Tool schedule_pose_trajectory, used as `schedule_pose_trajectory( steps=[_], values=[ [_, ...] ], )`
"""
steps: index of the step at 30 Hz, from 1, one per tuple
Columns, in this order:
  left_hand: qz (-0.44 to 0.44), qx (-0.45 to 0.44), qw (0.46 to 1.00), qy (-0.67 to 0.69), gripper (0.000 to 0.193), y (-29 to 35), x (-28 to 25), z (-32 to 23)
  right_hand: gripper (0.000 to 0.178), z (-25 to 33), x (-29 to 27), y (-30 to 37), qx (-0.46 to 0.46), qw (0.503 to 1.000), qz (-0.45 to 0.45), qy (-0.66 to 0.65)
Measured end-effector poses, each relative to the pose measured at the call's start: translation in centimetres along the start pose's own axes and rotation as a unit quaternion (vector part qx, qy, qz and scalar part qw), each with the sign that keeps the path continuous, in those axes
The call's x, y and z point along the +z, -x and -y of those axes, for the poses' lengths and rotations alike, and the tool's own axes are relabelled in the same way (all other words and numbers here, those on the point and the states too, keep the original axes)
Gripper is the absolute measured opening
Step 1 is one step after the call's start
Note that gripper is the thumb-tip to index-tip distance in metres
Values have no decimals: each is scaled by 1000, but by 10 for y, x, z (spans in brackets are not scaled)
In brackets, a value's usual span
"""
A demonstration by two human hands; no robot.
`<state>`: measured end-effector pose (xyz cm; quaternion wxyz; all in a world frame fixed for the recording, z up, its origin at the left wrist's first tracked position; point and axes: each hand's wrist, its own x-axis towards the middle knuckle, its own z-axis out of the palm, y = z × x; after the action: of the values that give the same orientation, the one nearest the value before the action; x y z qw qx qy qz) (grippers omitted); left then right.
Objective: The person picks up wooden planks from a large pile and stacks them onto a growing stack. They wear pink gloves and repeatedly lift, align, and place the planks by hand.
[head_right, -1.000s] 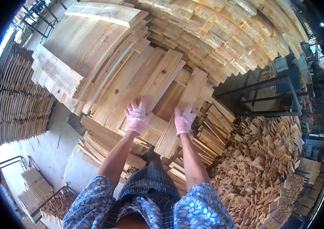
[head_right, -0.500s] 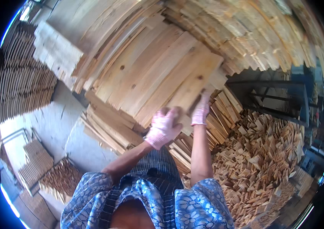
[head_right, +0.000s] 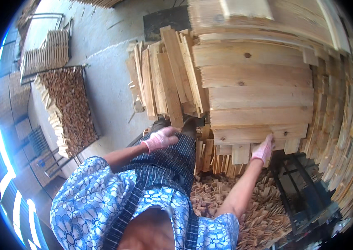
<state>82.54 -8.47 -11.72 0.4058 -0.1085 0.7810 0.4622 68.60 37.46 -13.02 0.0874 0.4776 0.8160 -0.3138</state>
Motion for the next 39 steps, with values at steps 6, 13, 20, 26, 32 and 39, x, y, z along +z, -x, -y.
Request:
schedule_pose_trajectory(
  steps=[6,13,20,26,32,39],
  values=[
    [-76,-179,967,163,61,-23,-31,100,39,74,31,170,-271,959,74,-40],
    [-174,-303,908,230,75,-87,-54,269,80,-19,300,257,-250,828,409,290],
    [-144,-343,820,435,98,-129,-64,341,101,-46,408,253,-109,903,287,302],
    [-184,-366,821,397,107,-144,-31,313,77,-47,402,285,-76,906,325,259],
    [-214,-352,838,359,115,-154,-18,324,93,-19,443,292,-266,878,253,306],
    [-246,-311,809,435,122,-166,-34,327,103,-16,474,317,-187,889,217,356]
  ],
)
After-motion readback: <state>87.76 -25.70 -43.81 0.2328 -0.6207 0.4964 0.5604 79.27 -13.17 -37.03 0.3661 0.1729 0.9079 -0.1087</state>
